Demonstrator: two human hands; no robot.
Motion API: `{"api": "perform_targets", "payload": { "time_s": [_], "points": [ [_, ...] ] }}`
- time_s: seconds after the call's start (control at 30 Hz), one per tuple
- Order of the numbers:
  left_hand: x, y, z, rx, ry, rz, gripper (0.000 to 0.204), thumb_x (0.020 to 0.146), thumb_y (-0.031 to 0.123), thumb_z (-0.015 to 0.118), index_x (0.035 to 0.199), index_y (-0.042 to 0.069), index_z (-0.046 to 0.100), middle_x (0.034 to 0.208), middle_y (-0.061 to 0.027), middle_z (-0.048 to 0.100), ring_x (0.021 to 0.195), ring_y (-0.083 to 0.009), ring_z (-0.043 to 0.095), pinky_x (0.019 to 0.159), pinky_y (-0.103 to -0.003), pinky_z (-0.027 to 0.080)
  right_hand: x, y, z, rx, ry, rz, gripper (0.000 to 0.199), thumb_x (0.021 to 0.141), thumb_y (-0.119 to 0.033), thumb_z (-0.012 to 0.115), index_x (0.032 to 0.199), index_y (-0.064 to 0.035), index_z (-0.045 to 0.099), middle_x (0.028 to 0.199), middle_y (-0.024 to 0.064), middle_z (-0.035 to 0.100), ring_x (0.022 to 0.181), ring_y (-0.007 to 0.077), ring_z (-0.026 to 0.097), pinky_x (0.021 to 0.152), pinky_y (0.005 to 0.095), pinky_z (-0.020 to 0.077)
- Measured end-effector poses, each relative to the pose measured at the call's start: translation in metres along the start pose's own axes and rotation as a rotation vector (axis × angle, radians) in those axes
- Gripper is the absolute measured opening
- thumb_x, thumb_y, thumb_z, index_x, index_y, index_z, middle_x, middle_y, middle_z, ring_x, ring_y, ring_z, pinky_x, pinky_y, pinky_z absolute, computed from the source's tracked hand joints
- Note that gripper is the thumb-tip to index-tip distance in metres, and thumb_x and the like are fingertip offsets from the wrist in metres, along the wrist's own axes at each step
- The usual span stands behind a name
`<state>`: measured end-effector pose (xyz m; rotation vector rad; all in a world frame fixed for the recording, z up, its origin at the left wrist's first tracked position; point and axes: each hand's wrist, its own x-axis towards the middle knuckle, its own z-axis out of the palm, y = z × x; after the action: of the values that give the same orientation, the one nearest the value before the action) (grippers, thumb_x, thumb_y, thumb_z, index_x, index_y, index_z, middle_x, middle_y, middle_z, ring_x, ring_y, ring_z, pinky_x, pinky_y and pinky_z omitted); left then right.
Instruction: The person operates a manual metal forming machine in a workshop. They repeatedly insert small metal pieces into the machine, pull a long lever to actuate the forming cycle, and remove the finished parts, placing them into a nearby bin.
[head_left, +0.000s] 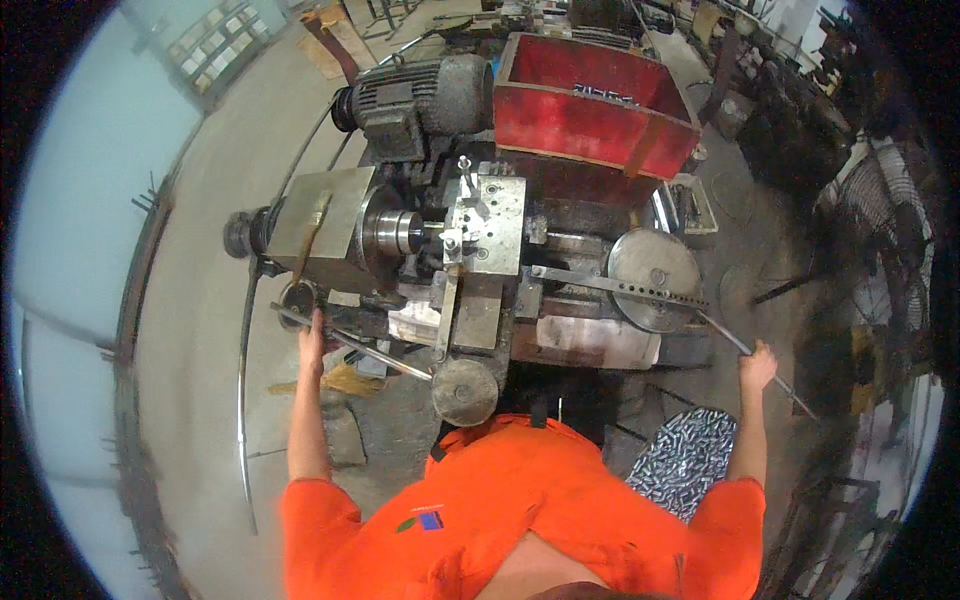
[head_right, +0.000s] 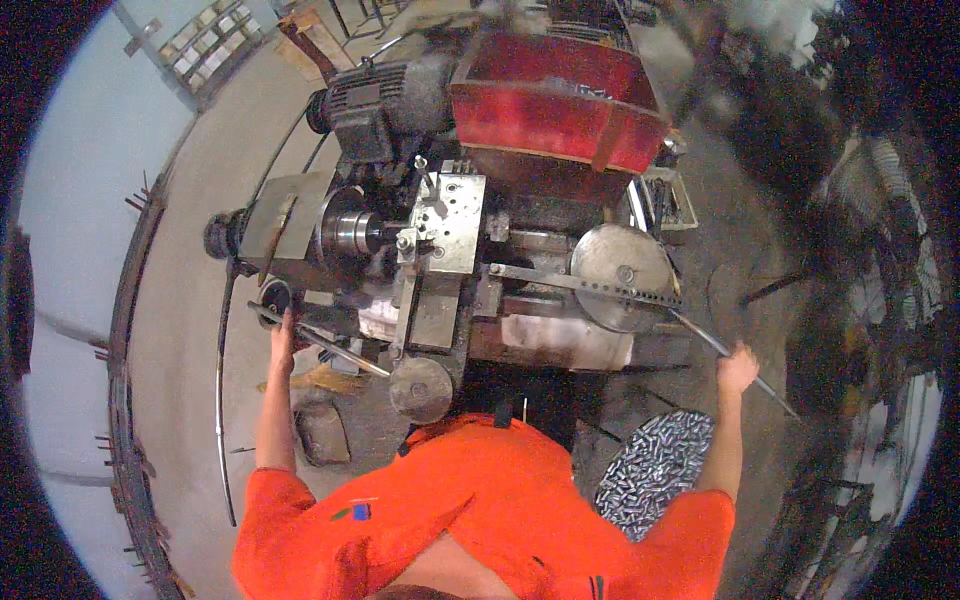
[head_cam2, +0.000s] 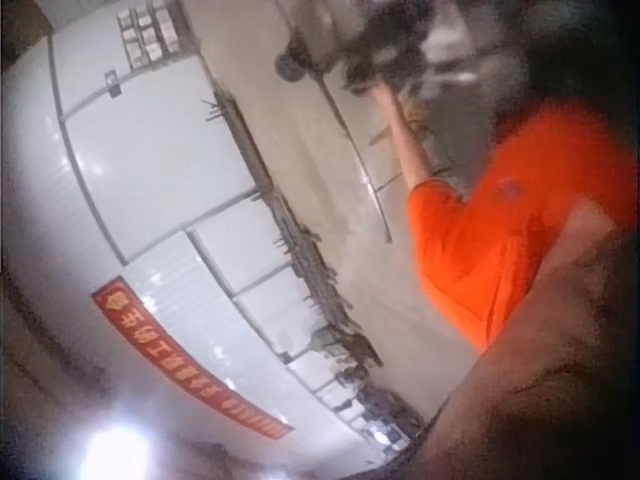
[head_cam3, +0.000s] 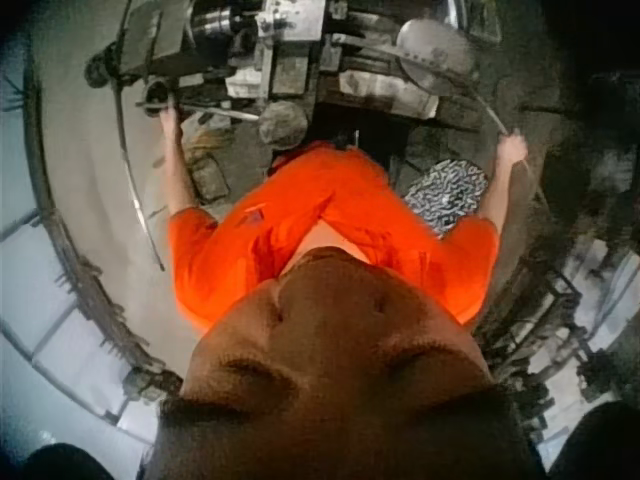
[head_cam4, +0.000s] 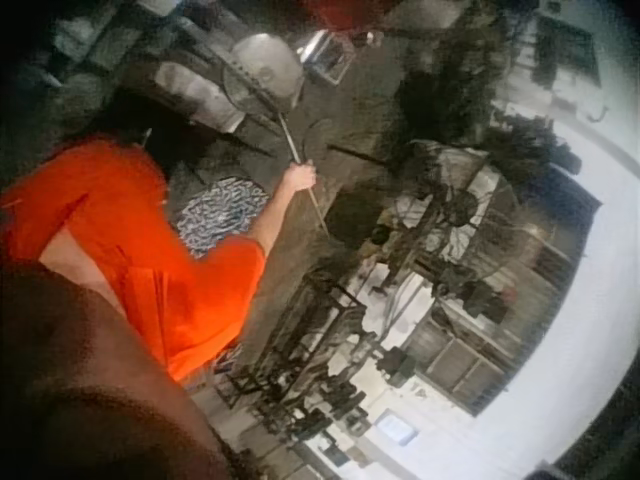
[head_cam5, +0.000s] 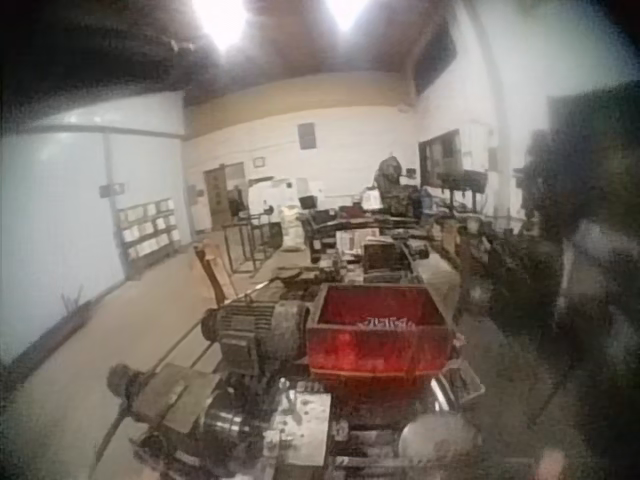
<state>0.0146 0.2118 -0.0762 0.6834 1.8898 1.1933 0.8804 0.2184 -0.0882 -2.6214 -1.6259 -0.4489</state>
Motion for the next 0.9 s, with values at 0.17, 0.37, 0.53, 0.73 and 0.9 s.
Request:
{"api": "perform_targets", "payload": {
  "time_s": [0.17,0.37,0.53,0.73,0.9],
  "points": [
    [0.024,-0.094,-0.049,0.064,0.091,-0.052,0.054,0.087,0.052,0.052,0.104,0.001,0.058,0.082,-0.0086,0.064,0.071,-0.0195,0.062,0.064,-0.034,0.05,-0.02,-0.03,-0.013,-0.004,0.065,0.057,0.05,0.06,-0.017,0.061,0.109,-0.0098,0.059,0.094,0.0127,0.062,0.09,0.0305,0.059,0.081,0.0437,0.0432],
    [0.009,-0.111,0.017,1.526,-0.123,0.217,0.043,0.082,0.048,0.055,0.09,0.006,0.066,0.091,-0.0173,0.066,0.086,-0.0336,0.064,0.073,-0.043,0.051,-0.027,-0.033,-0.028,-0.007,0.012,0.099,0.039,0.062,-0.023,0.06,0.099,-0.0103,0.065,0.093,0.0123,0.064,0.087,0.0312,0.06,0.078,0.044,0.0442],
    [0.003,-0.147,0.043,1.334,0.113,0.264,0.035,0.078,0.042,0.058,0.092,0.011,0.067,0.084,-0.0143,0.066,0.079,-0.0338,0.064,0.068,-0.042,0.052,-0.026,-0.021,-0.009,-0.04,0.03,0.089,0.034,0.063,-0.026,0.059,0.093,-0.0109,0.066,0.088,0.0123,0.064,0.084,0.0318,0.061,0.075,0.0456,0.0449],
    [0.037,-0.188,0.019,1.417,-0.148,0.28,0.041,0.075,0.041,0.063,0.101,0.009,0.061,0.101,-0.015,0.065,0.092,-0.0336,0.063,0.075,-0.041,0.05,-0.025,-0.027,-0.016,-0.044,-0.05,0.121,0.038,0.061,-0.025,0.063,0.097,-0.0128,0.065,0.089,0.0112,0.063,0.087,0.0308,0.06,0.077,0.0462,0.0443],
    [0.022,-0.151,0.024,1.349,-0.148,0.073,0.044,0.079,0.045,0.059,0.104,0.008,0.057,0.1,-0.0174,0.064,0.093,-0.036,0.062,0.076,-0.045,0.049,-0.031,-0.04,-0.028,-0.031,0.046,0.15,0.054,0.061,-0.022,0.066,0.113,-0.0102,0.058,0.106,0.0115,0.058,0.104,0.0299,0.053,0.089,0.0461,0.0393]
  ]
}}
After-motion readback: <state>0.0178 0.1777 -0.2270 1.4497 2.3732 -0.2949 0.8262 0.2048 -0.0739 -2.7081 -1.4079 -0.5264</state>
